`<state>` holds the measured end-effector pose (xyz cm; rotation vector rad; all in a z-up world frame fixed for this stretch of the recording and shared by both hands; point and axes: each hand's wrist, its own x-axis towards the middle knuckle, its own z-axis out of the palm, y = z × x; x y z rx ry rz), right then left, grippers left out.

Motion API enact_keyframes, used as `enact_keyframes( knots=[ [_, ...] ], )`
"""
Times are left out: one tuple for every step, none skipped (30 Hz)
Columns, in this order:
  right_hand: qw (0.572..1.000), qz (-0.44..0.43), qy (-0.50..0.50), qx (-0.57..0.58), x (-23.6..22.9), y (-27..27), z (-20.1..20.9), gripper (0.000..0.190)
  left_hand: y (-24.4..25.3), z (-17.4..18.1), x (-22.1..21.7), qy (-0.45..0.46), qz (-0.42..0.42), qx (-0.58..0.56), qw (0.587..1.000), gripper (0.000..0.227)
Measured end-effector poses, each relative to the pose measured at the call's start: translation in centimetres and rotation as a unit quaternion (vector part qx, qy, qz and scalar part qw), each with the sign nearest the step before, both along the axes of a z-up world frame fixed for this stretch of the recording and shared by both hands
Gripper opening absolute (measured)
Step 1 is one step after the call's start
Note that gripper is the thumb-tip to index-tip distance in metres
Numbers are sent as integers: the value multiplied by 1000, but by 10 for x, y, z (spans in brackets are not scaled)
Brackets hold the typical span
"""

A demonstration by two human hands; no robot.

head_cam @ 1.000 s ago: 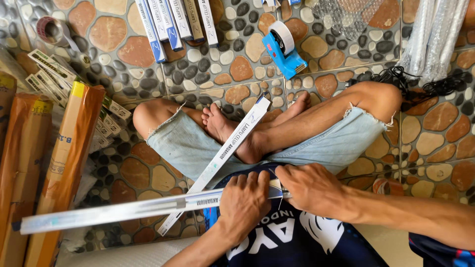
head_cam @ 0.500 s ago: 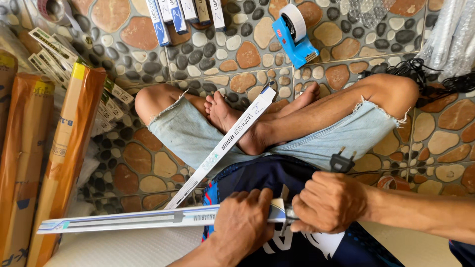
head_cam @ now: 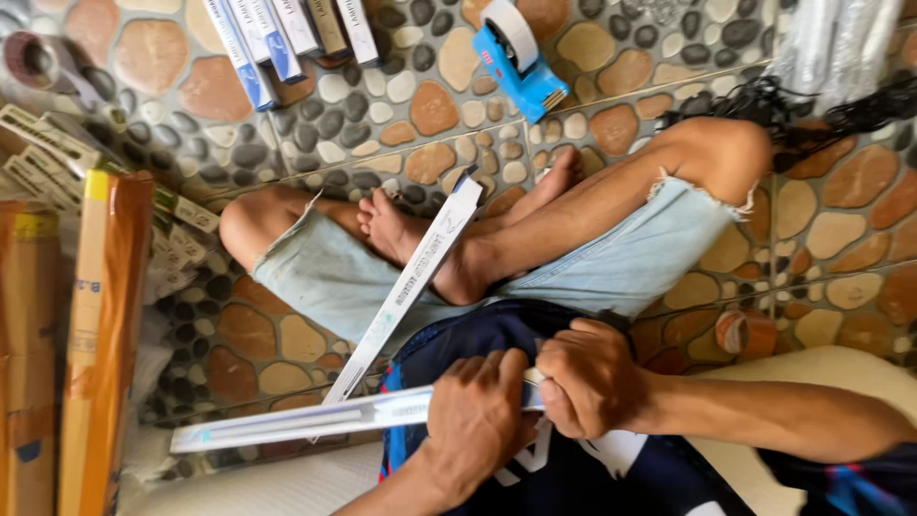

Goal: The person wraps long, thin items in bubble wrap and secures them with black zip ties. They then place the wrapped items into long cardboard boxes and seal the boxes with tape. The person repeats this process for multiple items.

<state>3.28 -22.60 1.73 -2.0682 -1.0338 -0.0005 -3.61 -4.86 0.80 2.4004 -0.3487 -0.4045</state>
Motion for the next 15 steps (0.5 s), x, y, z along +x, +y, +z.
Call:
enact_keyframes(
  knots=[
    [999,-23,-4,28,-1,5,-6,31,0,-2,4,-42,14,13,999,35],
    [999,-23,-15,31,0,6,-9,31,5,-12,3,-53,14,14,998,35],
    [1000,-9,12,8,1,7,-13,33,9,-21,2,-33,-4,12,999,28],
    [999,1,49,-14,-7,10,-14,34,16,-28,-7,-4,-26,10,1000,29],
    [999,-4,48,-11,-6,8,-12,34,22,-30,-12,-4,-31,13,999,29],
    [989,46,134,-38,-3,4,-10,34,27,-34,-12,10,-45,4,999,35],
    [969,96,220,-63,0,2,-7,43,34,-39,-11,25,-58,-4,998,52],
    [969,98,218,-64,11,-6,5,43,35,-38,-9,24,-55,-5,998,52],
    [941,139,296,-89,21,-13,17,36,37,-37,-8,24,-69,-3,997,42],
    [903,185,372,-110,31,-17,29,35,40,-34,-9,26,-79,1,997,44],
    [902,192,372,-110,34,-20,38,35,38,-28,-10,28,-72,4,997,44],
    [907,212,347,-111,37,-23,46,24,37,-22,-11,21,-76,-27,997,37],
    [912,231,321,-112,41,-25,54,26,36,-16,-12,13,-79,-58,995,30],
    [910,242,319,-110,36,-24,56,26,34,-15,-18,13,-70,-53,996,30],
    [917,251,294,-96,30,-23,58,9,33,-15,-24,6,-86,-63,994,33]
  ],
)
